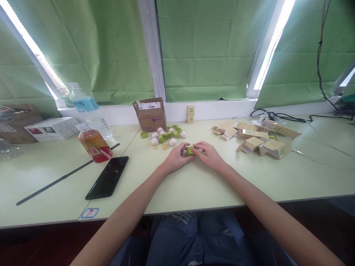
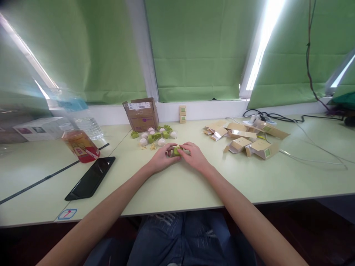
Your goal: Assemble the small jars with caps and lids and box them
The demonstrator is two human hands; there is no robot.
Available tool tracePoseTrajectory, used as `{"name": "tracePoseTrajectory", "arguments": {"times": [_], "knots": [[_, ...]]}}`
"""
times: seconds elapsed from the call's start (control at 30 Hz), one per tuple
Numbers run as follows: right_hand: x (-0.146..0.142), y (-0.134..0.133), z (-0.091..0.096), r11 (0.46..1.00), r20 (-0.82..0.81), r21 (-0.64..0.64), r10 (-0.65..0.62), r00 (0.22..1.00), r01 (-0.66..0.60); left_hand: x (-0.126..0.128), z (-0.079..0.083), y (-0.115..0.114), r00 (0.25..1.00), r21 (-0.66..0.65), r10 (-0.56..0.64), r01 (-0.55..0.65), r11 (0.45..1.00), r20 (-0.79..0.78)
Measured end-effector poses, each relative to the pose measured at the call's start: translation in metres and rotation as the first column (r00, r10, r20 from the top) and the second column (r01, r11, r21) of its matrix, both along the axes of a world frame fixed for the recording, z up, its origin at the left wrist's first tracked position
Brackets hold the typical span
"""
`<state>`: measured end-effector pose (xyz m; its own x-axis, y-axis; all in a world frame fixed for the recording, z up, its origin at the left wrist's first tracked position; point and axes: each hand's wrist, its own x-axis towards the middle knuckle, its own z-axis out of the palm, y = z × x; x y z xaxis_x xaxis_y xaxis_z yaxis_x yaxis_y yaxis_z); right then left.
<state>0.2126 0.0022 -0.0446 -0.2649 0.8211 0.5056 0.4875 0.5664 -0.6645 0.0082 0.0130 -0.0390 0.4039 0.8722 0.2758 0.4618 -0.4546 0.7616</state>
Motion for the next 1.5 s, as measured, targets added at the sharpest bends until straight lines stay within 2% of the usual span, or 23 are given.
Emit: {"name": "tracePoseTrajectory", "arguments": {"times": [0.17,0.5,0.6,0.67,0.73,0.83,0.9,0.97,1.03,1.07,1.1,1.23,1.33,1.4,1.5], "knots": [[0.002,-0.001,0.004,0.999,0.069,0.035,0.006,0.998,-0.009,0.001,0.003,-0.003,1.000,0.004,-0.001,0.000,1.000,0.018],[0.007,0.007,0.006,1.000,0.148,0.012,0.023,0.989,-0.025,0.002,0.007,-0.004,1.000,0.044,-0.007,0.008,0.999,-0.022],[0.007,0.007,0.002,0.999,0.161,0.028,-0.028,0.987,0.024,0.002,0.008,-0.004,0.997,0.085,-0.003,0.009,0.996,-0.075],[0.008,0.009,0.001,0.989,0.178,0.102,-0.123,0.976,0.106,0.001,0.006,-0.002,0.993,0.123,0.019,-0.005,0.992,-0.115],[0.014,0.010,0.002,0.952,0.181,0.211,-0.258,0.949,0.219,-0.002,0.004,0.001,0.989,0.145,0.051,-0.031,0.989,-0.135],[0.033,0.011,0.010,0.843,0.140,0.312,-0.496,0.857,0.437,-0.008,0.001,0.005,0.985,0.146,0.081,-0.059,0.988,-0.155],[0.052,0.010,0.015,0.725,0.136,0.303,-0.676,0.724,0.619,-0.012,0.000,0.007,0.981,0.143,0.087,-0.062,0.988,-0.173],[0.075,0.008,0.014,0.577,0.160,0.256,-0.816,0.555,0.776,-0.015,0.002,0.005,0.980,0.145,0.080,-0.054,0.988,-0.184],[0.099,0.009,0.008,0.421,0.157,0.199,-0.905,0.396,0.885,-0.015,0.004,0.002,0.980,0.151,0.071,-0.044,0.988,-0.184],[0.110,0.011,0.003,0.366,0.155,0.162,-0.927,0.343,0.916,-0.014,0.006,0.000,0.981,0.155,0.070,-0.042,0.987,-0.180],[0.120,0.014,-0.003,0.336,0.156,0.119,-0.936,0.316,0.934,-0.013,0.007,-0.002,0.982,0.157,0.070,-0.042,0.987,-0.176],[0.143,0.024,-0.018,0.328,0.214,0.022,-0.924,0.316,0.944,-0.012,0.012,-0.007,0.984,0.172,0.073,-0.045,0.984,-0.160],[0.139,0.023,-0.013,0.314,0.360,0.010,-0.887,0.289,0.949,-0.012,0.012,-0.007,0.983,0.190,0.073,-0.040,0.981,-0.168],[0.131,0.018,-0.006,0.333,0.393,0.029,-0.871,0.296,0.943,-0.012,0.012,-0.006,0.981,0.200,0.076,-0.039,0.979,-0.178],[0.116,0.012,0.001,0.395,0.324,0.085,-0.879,0.350,0.915,-0.010,0.014,-0.007,0.982,0.235,0.075,-0.033,0.971,-0.173]]}}
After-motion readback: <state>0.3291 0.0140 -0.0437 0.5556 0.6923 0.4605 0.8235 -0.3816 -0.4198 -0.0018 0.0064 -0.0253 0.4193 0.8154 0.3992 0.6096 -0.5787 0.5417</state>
